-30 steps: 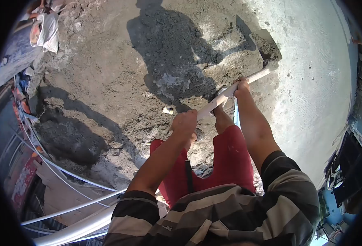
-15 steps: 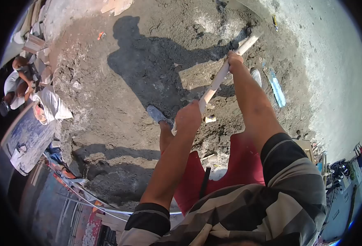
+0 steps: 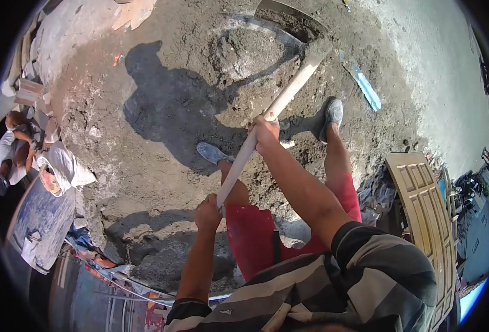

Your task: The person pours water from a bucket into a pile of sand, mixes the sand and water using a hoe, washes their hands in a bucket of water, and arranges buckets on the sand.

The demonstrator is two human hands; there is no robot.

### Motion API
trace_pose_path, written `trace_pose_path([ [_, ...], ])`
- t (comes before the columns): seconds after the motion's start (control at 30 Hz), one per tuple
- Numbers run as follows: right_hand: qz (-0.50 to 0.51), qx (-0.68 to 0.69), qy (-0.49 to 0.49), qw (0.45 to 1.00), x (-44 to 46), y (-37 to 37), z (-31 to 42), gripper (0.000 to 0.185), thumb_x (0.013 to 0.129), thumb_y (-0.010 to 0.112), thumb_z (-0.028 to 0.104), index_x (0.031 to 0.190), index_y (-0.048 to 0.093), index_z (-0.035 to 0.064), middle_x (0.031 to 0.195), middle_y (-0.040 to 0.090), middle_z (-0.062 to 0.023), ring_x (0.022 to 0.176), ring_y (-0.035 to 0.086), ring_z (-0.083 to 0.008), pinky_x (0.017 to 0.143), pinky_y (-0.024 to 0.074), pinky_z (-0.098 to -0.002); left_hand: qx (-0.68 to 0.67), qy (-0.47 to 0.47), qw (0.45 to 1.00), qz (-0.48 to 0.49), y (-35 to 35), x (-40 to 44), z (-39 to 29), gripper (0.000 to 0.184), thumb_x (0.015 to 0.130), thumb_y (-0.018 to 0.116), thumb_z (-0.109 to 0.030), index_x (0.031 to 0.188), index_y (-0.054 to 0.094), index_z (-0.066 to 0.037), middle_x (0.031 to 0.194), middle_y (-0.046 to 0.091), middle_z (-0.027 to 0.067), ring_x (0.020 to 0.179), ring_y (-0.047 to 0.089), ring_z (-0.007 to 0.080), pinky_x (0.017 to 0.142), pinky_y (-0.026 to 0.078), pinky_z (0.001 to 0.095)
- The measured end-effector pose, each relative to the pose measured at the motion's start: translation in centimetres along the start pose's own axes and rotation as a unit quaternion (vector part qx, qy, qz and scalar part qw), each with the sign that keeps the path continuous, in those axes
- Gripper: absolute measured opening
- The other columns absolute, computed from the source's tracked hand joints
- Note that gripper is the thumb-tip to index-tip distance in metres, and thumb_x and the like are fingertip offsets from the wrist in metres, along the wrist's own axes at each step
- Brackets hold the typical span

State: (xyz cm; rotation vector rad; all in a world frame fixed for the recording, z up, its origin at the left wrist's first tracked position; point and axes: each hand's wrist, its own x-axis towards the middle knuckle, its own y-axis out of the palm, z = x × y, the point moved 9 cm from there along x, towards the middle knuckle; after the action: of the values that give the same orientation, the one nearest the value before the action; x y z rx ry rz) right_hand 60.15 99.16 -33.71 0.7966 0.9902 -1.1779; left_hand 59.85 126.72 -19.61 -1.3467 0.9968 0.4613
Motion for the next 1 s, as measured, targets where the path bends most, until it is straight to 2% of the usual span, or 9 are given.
trace_pose_path([
  [0.07, 0.026, 0.034, -0.061, 0.997, 4.6, -1.9, 5.8, 0.026, 0.074, 0.062, 0.003, 0.096, 0.047, 0.0005, 0.070, 0.052, -0.0109, 0.052, 0.055, -0.0226, 0.047, 0.0475, -0.0355, -0.023, 0.037, 0.998, 0.041, -1.4, 3.6, -5.9, 0.029, 0.077, 0.067, -0.023, 0.100, 0.054, -0.010, 0.084, 0.065, 0.0144, 0.079, 0.065, 0.0353, 0.069, 0.052, 0.0469],
  [0.13, -0.016, 0.004, -0.089, 0.996, 9.2, -3.5, 13.5, 0.012, 0.074, 0.060, 0.003, 0.081, 0.052, -0.0038, 0.068, 0.053, -0.0123, 0.052, 0.055, -0.0237, 0.048, 0.0481, -0.0360, -0.027, 0.068, 0.994, 0.087, -4.4, 7.8, -13.1, 0.033, 0.081, 0.063, -0.021, 0.110, 0.054, -0.010, 0.087, 0.065, 0.0168, 0.082, 0.065, 0.0345, 0.072, 0.051, 0.0479],
  [0.27, -0.065, -0.018, -0.085, 0.994, 22.0, -5.3, 22.0, 0.015, 0.081, 0.058, 0.005, 0.092, 0.052, -0.0048, 0.070, 0.056, -0.0155, 0.056, 0.056, -0.0263, 0.052, 0.0491, -0.0418, -0.003, 0.110, 0.990, 0.087, -9.0, 17.1, -23.0, 0.032, 0.081, 0.060, -0.014, 0.111, 0.057, -0.005, 0.092, 0.067, 0.0160, 0.087, 0.066, 0.0330, 0.075, 0.053, 0.0450],
  [0.4, -0.141, -0.069, -0.007, 0.988, 20.9, -5.5, 14.4, 0.014, 0.084, 0.058, 0.011, 0.090, 0.052, 0.0000, 0.065, 0.052, -0.0101, 0.054, 0.053, -0.0222, 0.050, 0.0476, -0.0387, 0.010, 0.091, 0.991, 0.096, -7.7, 16.4, -19.3, 0.027, 0.083, 0.058, -0.013, 0.108, 0.058, -0.005, 0.090, 0.067, 0.0166, 0.086, 0.067, 0.0341, 0.076, 0.052, 0.0454],
  [0.53, -0.095, 0.033, 0.035, 0.994, 13.4, -4.0, 3.6, 0.013, 0.084, 0.056, 0.010, 0.088, 0.052, -0.0021, 0.071, 0.054, -0.0122, 0.055, 0.054, -0.0231, 0.050, 0.0478, -0.0375, 0.085, 0.070, 0.992, 0.063, -7.2, 10.3, -9.0, 0.014, 0.081, 0.059, -0.013, 0.093, 0.055, -0.007, 0.082, 0.067, 0.0161, 0.080, 0.067, 0.0338, 0.072, 0.052, 0.0470],
  [0.73, -0.023, 0.053, 0.089, 0.994, 0.5, -2.7, -6.2, 0.015, 0.082, 0.056, 0.006, 0.093, 0.047, 0.0026, 0.072, 0.053, -0.0100, 0.055, 0.055, -0.0235, 0.052, 0.0492, -0.0373, 0.088, 0.042, 0.994, 0.038, -1.5, -0.5, 3.2, 0.022, 0.076, 0.065, -0.020, 0.093, 0.055, -0.010, 0.079, 0.066, 0.0124, 0.071, 0.066, 0.0329, 0.067, 0.052, 0.0446],
  [0.83, 0.036, 0.052, 0.071, 0.996, -3.1, -1.9, -5.7, 0.020, 0.081, 0.057, 0.007, 0.097, 0.045, 0.0022, 0.072, 0.053, -0.0103, 0.057, 0.057, -0.0244, 0.055, 0.0509, -0.0381, 0.041, 0.015, 0.998, 0.052, 0.9, -2.5, 4.9, 0.026, 0.074, 0.068, -0.023, 0.092, 0.055, -0.010, 0.077, 0.066, 0.0130, 0.071, 0.066, 0.0340, 0.067, 0.052, 0.0450],
  [0.93, 0.127, 0.012, 0.042, 0.991, -3.8, -0.2, 1.7, 0.019, 0.082, 0.058, 0.008, 0.096, 0.047, -0.0004, 0.076, 0.052, -0.0119, 0.066, 0.057, -0.0254, 0.065, 0.0522, -0.0416, -0.073, 0.011, 0.995, 0.064, 0.6, -2.3, 1.9, 0.027, 0.073, 0.069, -0.024, 0.092, 0.058, -0.010, 0.078, 0.066, 0.0155, 0.072, 0.065, 0.0355, 0.067, 0.052, 0.0455],
  [1.0, 0.179, 0.054, -0.088, 0.978, -1.7, 2.3, 10.1, 0.028, 0.081, 0.059, 0.011, 0.103, 0.043, 0.0025, 0.076, 0.051, -0.0115, 0.066, 0.056, -0.0261, 0.063, 0.0517, -0.0423, -0.194, 0.027, 0.978, 0.069, 0.1, -0.7, -3.6, 0.028, 0.074, 0.069, -0.025, 0.095, 0.061, -0.008, 0.078, 0.065, 0.0186, 0.073, 0.065, 0.0364, 0.066, 0.051, 0.0451],
])
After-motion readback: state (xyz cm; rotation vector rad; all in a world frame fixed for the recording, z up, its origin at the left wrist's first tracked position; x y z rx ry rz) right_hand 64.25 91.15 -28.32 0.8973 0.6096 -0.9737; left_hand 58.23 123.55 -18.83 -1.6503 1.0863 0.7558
